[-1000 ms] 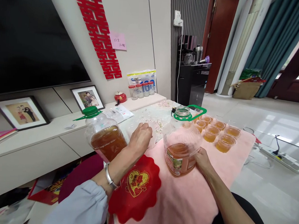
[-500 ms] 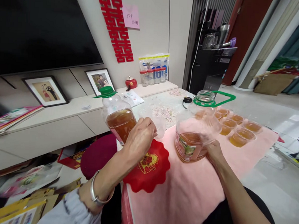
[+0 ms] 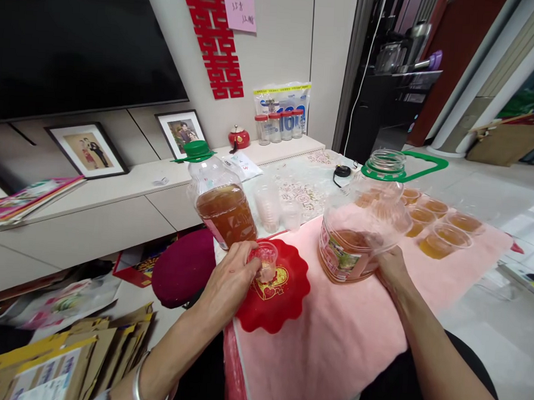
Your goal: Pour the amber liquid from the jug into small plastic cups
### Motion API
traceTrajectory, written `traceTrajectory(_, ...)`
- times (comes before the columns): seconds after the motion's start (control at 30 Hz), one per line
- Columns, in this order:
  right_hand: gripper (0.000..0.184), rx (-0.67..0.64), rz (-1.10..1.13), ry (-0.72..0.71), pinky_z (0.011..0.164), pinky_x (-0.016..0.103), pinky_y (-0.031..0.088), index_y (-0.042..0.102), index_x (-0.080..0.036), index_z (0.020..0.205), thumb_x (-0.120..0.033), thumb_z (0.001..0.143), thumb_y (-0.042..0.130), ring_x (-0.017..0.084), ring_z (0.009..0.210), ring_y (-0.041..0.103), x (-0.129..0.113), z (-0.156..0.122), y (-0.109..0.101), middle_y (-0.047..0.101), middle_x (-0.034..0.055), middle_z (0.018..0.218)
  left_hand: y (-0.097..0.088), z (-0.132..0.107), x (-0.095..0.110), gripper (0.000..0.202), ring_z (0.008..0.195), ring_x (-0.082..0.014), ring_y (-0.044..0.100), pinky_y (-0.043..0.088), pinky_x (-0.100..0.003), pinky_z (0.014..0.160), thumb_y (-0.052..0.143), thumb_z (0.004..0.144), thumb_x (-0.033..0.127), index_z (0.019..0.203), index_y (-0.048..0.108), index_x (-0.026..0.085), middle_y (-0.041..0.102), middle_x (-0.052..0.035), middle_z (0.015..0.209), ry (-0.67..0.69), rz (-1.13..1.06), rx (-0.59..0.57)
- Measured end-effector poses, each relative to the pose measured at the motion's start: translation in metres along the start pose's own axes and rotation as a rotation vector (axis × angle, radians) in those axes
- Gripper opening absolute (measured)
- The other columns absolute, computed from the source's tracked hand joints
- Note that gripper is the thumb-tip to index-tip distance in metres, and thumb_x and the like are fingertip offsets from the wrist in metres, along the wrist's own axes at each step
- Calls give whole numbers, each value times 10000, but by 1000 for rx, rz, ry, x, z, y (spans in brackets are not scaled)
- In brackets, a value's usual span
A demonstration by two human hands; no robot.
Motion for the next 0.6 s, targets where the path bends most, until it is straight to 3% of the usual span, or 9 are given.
traceTrajectory(0.13,333,2,2,12,840,400,609,665,-182,1183,-432,963,672,198,993,692,2,0,-1,699,55,1187,1,1,0,274,1268,-242,508,486,-412,1052,401,978,249,880,642,167,577,-56,1356,-23,-44,-3)
traceTrajectory(0.23,343,4,3,21,848,407,608,660,-184,1199,-432,962,673,204,1007,690,3,-1,-1,693,57,1203,2,2,-2,291,1211,-222,549,518,-399,1019,378,985,246,1000,661,182,605,-59,1312,-56,-69,18)
traceTrajectory(0.4,343,3,-2,31,853,410,608,659,-186,1205,-430,964,671,205,1014,689,3,-1,-1,692,59,1208,4,-4,-1,366,1232,-262,556,548,-434,1002,379,1017,328,990,712,177,599,-92,1336,65,24,76)
traceTrajectory(0.6,332,12,-6,39,837,399,609,663,-183,1188,-426,962,675,198,992,690,0,-2,0,696,55,1187,2,-12,0,322,1216,-269,602,617,-430,939,434,986,220,1064,745,196,622,-102,1325,194,146,220)
Point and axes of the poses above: each hand's wrist, its own z-axis towards the middle knuckle, its own y-axis out of the palm, x = y × z, the point moved 6 cm from there along z, towards the middle knuckle
